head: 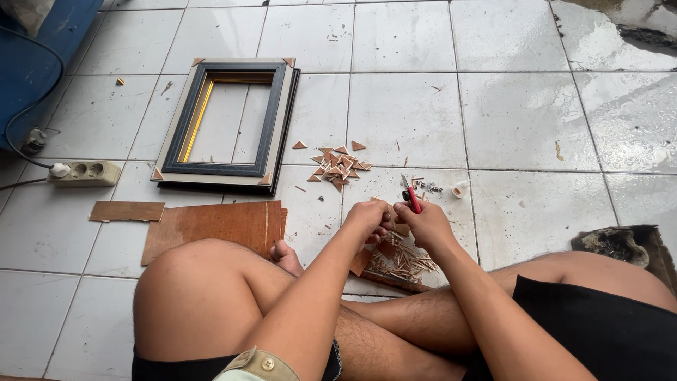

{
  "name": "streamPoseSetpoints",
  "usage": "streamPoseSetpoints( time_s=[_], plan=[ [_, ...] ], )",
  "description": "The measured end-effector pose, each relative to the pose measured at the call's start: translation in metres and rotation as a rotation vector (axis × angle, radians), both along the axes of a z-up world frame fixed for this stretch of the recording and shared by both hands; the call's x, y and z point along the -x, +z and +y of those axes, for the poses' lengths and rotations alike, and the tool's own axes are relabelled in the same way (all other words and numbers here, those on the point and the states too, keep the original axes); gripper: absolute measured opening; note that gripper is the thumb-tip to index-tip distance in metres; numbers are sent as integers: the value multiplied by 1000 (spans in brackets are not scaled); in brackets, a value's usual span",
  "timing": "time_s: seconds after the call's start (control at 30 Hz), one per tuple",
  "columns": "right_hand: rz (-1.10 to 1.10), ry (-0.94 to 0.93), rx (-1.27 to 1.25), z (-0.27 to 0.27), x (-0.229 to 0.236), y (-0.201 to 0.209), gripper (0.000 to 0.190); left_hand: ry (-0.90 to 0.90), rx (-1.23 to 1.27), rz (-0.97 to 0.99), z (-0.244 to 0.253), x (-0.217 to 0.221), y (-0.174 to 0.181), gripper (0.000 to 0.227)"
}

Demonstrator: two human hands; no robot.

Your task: A person sits on the floor and uses a utility knife to shave and cut small pieces of wood, likely for use in a picture frame assembly.

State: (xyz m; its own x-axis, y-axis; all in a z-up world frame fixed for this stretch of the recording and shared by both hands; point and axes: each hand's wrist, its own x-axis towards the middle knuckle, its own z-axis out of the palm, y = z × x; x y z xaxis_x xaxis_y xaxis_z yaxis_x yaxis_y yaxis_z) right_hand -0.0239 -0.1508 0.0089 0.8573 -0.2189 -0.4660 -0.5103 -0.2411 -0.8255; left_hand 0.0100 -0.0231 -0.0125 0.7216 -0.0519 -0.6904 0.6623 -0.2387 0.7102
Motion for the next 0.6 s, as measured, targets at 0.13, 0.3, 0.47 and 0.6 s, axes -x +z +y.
streamPoseSetpoints(
  time_s=[0.13, 0.3, 0.47, 0.6],
  plan=[
    [94, 174, 361, 8, 13, 30, 44, 113, 19, 106, 9, -4, -8, 19],
    [193, 344, 465, 18, 29, 59, 46, 175, 24, 126, 9, -7, -4, 19],
    [194, 431, 533, 24, 32, 82, 47, 141, -26, 82, 9, -11, -15, 19],
    [162, 449, 553, 23, 33, 74, 46, 144, -98, 32, 9, -14, -35, 17]
  ],
)
